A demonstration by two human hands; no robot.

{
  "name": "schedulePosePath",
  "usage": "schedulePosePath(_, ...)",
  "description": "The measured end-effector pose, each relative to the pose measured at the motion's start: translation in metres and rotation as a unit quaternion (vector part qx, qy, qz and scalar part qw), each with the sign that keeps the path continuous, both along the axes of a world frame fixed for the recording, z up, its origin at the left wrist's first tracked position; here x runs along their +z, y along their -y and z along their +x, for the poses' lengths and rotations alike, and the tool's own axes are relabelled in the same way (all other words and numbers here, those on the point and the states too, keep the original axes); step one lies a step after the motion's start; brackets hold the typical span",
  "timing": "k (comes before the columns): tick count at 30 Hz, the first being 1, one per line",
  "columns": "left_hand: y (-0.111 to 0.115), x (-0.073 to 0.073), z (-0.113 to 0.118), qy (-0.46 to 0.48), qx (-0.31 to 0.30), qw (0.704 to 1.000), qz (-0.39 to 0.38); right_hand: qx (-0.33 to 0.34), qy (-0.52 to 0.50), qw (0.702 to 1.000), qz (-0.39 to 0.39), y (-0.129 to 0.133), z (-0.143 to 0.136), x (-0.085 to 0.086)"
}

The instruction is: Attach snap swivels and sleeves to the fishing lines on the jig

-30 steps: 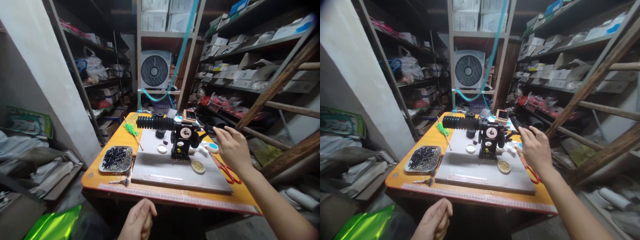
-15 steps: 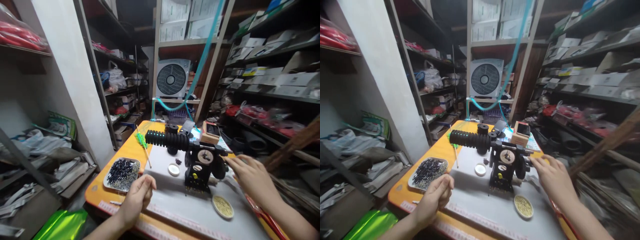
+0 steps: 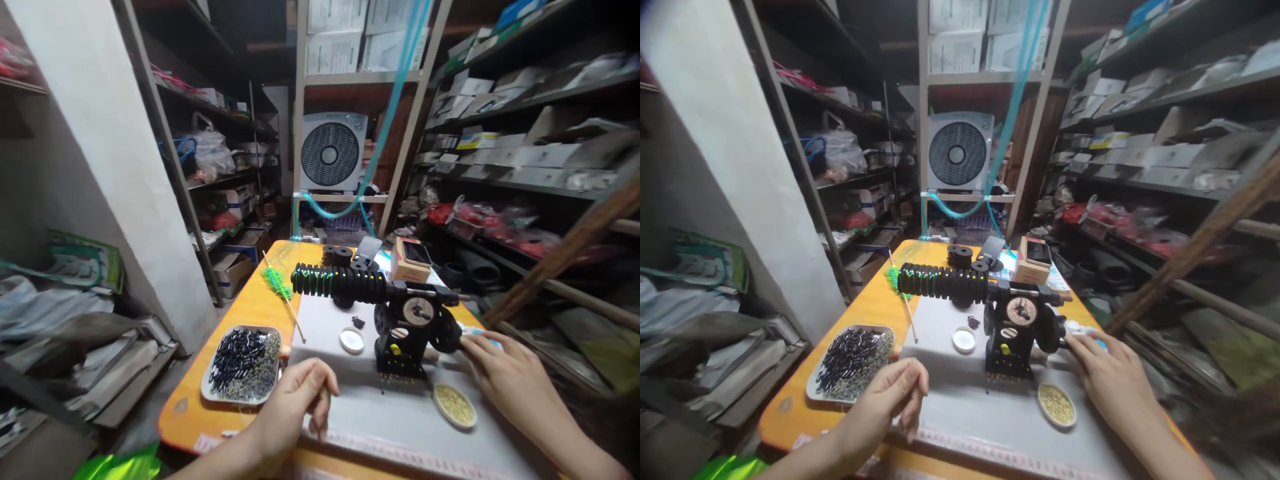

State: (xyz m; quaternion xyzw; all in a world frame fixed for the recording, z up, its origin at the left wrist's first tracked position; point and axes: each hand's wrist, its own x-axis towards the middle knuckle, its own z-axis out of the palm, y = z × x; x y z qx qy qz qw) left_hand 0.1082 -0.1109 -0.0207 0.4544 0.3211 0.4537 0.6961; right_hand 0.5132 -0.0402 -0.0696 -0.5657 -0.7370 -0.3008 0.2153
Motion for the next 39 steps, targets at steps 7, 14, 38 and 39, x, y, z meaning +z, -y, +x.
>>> schedulePosePath(7, 0.024, -0.012, -0.016, 0.025, -0.044, 0.998, -0.027, -0.068, 0.027, 0.997, -0.037, 0.008, -0.017, -0.001)
schedulePosePath(14, 0.044, 0.006, -0.029, -0.014, -0.005, 1.0, 0.02, -0.072, 0.066, 0.995, -0.036, 0.002, -0.007, -0.008)
schedulePosePath(38, 0.026, 0.011, -0.016, 0.049, -0.002, 0.997, -0.054, 0.03, 0.095, 0.995, 0.022, 0.033, -0.011, 0.016)
schedulePosePath(39, 0.018, 0.017, -0.016, 0.052, -0.009, 0.997, -0.055, 0.033, 0.094, 0.995, 0.021, 0.04, -0.012, 0.019)
